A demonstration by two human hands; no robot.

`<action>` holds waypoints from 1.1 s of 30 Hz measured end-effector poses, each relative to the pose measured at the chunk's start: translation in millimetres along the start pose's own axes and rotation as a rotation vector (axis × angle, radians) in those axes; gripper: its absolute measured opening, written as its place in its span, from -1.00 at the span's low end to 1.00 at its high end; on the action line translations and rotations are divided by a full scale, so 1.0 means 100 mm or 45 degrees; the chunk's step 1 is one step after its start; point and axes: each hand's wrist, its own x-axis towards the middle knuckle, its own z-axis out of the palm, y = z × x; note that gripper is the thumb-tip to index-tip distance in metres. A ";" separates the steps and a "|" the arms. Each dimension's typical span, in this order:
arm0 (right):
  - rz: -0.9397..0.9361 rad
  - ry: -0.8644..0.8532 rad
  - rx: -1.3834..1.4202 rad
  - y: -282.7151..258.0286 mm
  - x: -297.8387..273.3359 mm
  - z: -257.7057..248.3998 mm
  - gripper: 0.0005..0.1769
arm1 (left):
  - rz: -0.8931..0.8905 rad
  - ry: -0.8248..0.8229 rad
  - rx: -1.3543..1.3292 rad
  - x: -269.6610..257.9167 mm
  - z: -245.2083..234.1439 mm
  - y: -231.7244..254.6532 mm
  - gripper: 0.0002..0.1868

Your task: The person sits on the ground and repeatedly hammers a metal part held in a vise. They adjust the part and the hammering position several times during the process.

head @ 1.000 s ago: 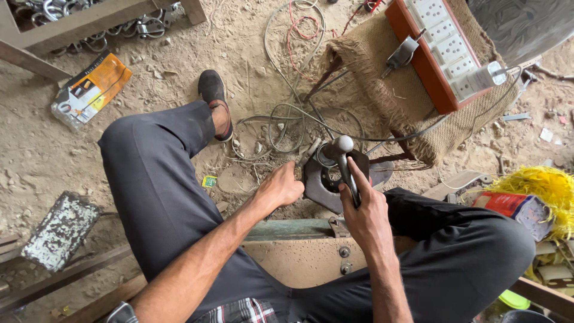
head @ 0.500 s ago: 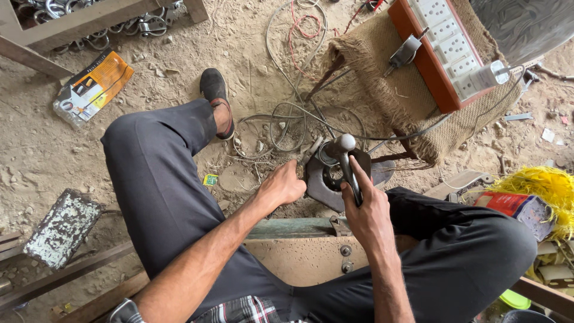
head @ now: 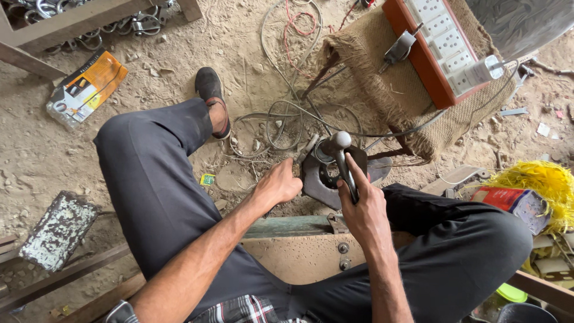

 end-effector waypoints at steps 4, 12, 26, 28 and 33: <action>-0.078 0.032 0.085 0.03 -0.01 0.02 -0.38 | -0.005 0.080 0.043 0.01 0.00 -0.04 -0.13; 0.058 0.031 0.108 -0.04 -0.02 -0.05 -0.34 | 0.146 0.210 0.093 0.15 0.09 -0.25 -0.17; -0.051 0.022 0.064 -0.02 -0.05 -0.09 -0.28 | -0.006 0.137 0.237 0.12 0.01 -0.21 -0.14; 0.006 -0.032 0.081 -0.01 -0.05 -0.11 -0.26 | -0.006 0.134 0.235 0.11 0.01 -0.19 -0.13; -0.076 -0.035 0.057 0.01 -0.06 -0.11 -0.23 | -0.002 0.122 0.235 0.13 -0.01 -0.21 -0.09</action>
